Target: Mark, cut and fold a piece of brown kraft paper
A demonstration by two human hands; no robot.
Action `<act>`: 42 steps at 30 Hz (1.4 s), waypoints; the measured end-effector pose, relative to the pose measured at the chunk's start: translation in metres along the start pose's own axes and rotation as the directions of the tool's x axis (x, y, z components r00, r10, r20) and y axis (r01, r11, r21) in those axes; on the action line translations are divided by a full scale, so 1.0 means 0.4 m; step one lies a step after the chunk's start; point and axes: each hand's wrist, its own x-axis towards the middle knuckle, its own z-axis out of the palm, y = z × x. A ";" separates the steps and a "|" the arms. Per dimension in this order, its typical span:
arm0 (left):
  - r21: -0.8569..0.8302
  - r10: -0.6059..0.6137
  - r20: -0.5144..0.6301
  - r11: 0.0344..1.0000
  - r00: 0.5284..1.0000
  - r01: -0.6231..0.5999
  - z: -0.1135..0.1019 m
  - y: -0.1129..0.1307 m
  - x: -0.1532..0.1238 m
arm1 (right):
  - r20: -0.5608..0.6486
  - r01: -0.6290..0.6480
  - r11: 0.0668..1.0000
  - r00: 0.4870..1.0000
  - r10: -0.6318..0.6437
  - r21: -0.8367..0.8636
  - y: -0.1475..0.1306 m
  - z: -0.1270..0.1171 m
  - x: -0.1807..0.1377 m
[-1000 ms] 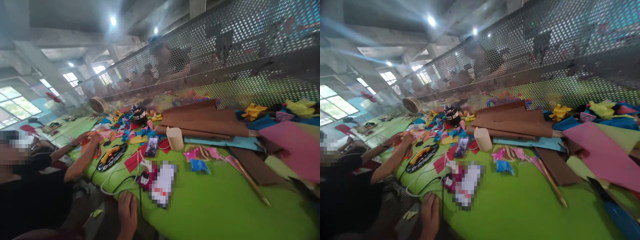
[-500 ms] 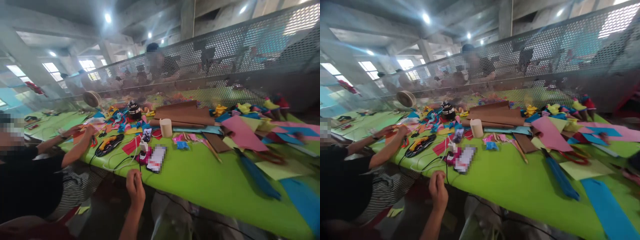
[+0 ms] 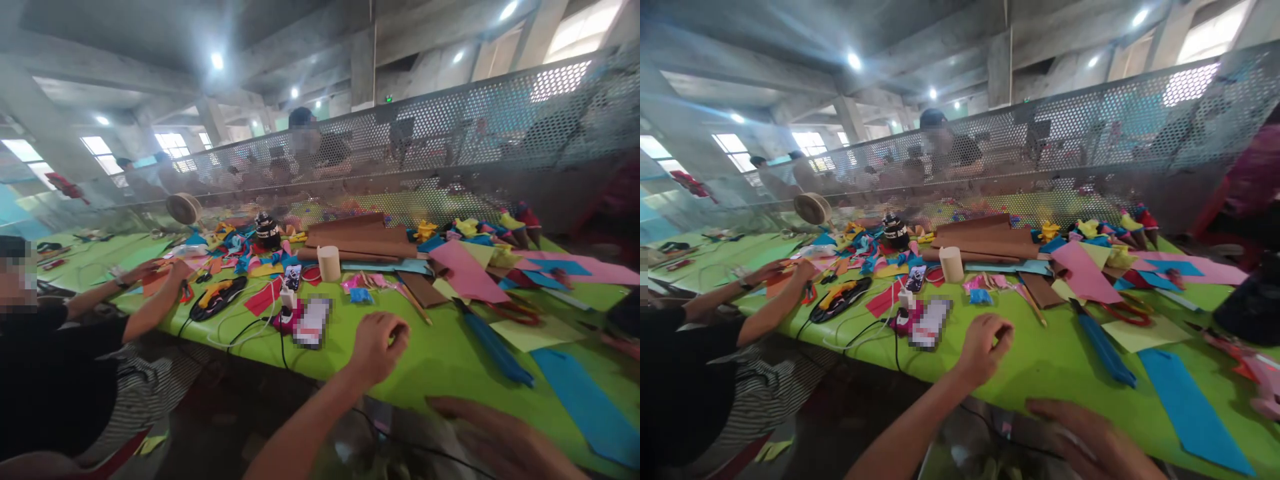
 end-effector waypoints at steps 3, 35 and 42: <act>0.035 -0.003 0.130 0.999 0.991 -0.002 0.032 -0.019 0.075 | -0.012 -0.016 0.998 1.000 0.015 -0.067 0.021 -0.043 0.090; 0.234 -0.049 -0.010 0.971 0.999 0.049 0.031 -0.200 0.189 | -0.595 -0.743 0.577 0.644 0.481 -0.338 0.298 -0.293 0.474; 0.214 -0.050 -0.028 0.975 0.998 0.055 0.026 -0.196 0.184 | -0.622 -0.643 0.737 0.668 0.408 -0.207 0.321 -0.280 0.494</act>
